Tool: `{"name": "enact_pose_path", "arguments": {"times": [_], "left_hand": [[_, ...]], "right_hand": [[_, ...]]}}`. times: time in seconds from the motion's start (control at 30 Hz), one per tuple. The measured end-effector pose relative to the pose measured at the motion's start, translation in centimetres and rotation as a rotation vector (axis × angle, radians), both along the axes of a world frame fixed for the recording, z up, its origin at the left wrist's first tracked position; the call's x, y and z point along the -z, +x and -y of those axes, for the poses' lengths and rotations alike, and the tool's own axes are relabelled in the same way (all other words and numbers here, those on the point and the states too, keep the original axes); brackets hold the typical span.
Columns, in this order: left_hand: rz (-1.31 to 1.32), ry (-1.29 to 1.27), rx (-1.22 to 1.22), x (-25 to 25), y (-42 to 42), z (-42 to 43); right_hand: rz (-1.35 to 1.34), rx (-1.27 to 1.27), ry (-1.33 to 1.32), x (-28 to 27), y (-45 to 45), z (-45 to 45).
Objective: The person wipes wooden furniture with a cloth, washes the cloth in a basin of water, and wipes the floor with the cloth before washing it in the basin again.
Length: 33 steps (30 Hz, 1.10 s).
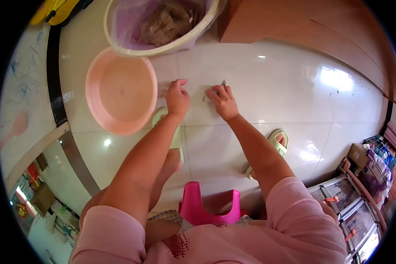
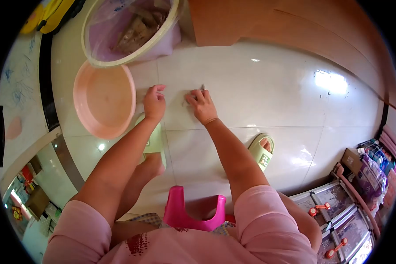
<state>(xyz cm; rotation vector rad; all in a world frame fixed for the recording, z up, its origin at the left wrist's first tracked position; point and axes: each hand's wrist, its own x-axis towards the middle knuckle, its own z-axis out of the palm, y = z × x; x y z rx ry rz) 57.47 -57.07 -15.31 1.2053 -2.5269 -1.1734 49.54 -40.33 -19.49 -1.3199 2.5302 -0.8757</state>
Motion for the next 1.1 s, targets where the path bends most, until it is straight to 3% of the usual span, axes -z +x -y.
{"name": "enact_pose_path", "arguments": {"times": [0.17,0.23,0.27,0.33,0.37,0.5,0.6,0.63,0.7,0.73,0.77,0.8,0.87,0.93,1.0,1.1], "left_hand": [[0.0,-0.027,0.049,-1.2,1.1,0.9],[0.235,0.284,0.215,-2.7,0.6,2.0],[0.215,0.279,0.21,-3.6,0.2,2.2],[0.587,0.568,0.538,-6.7,-1.0,2.9],[0.663,0.622,0.633,-8.3,-1.7,3.2],[0.527,0.791,0.616,-18.6,-3.9,6.1],[0.213,0.592,0.457,-24.3,-3.4,8.6],[0.088,0.588,0.376,-24.6,-2.7,9.4],[0.027,0.573,0.391,-24.6,-0.5,9.9],[-0.015,0.561,0.417,-25.0,0.1,10.2],[0.135,0.569,0.43,-26.5,0.8,10.2],[0.124,0.566,0.416,-26.8,1.8,10.2],[0.149,0.359,0.529,-27.0,3.2,10.1],[0.132,0.302,0.438,-26.8,4.2,10.2],[0.109,0.237,0.365,-26.5,4.9,10.2],[0.114,0.177,0.372,-26.1,6.7,10.7]], "right_hand": [[-0.015,-0.025,0.086,-1.0,0.2,0.1],[0.937,0.201,0.225,-3.9,-0.6,0.1],[0.918,0.195,0.223,-5.7,-1.3,-0.2],[1.636,0.307,-0.257,-10.5,-2.7,-0.7],[1.751,0.272,-0.463,-13.4,-3.5,-0.4],[1.571,0.114,-0.737,-29.4,-7.3,4.7],[1.261,0.103,-0.821,-36.3,-9.7,9.8],[0.971,0.119,-0.674,-36.4,-10.9,11.5],[0.429,0.27,-0.12,-33.7,-13.0,14.7],[0.41,0.247,-0.13,-33.1,-13.2,15.7],[0.21,0.242,0.04,-32.6,-13.3,16.7],[0.017,0.242,0.211,-32.5,-13.2,17.3],[0.037,0.241,0.184,-32.3,-13.9,18.1],[0.07,0.234,0.158,-31.9,-14.3,18.2],[0.135,0.178,-0.032,-32.1,-15.0,17.6],[0.288,0.146,0.066,-33.1,-16.1,17.3]]}}
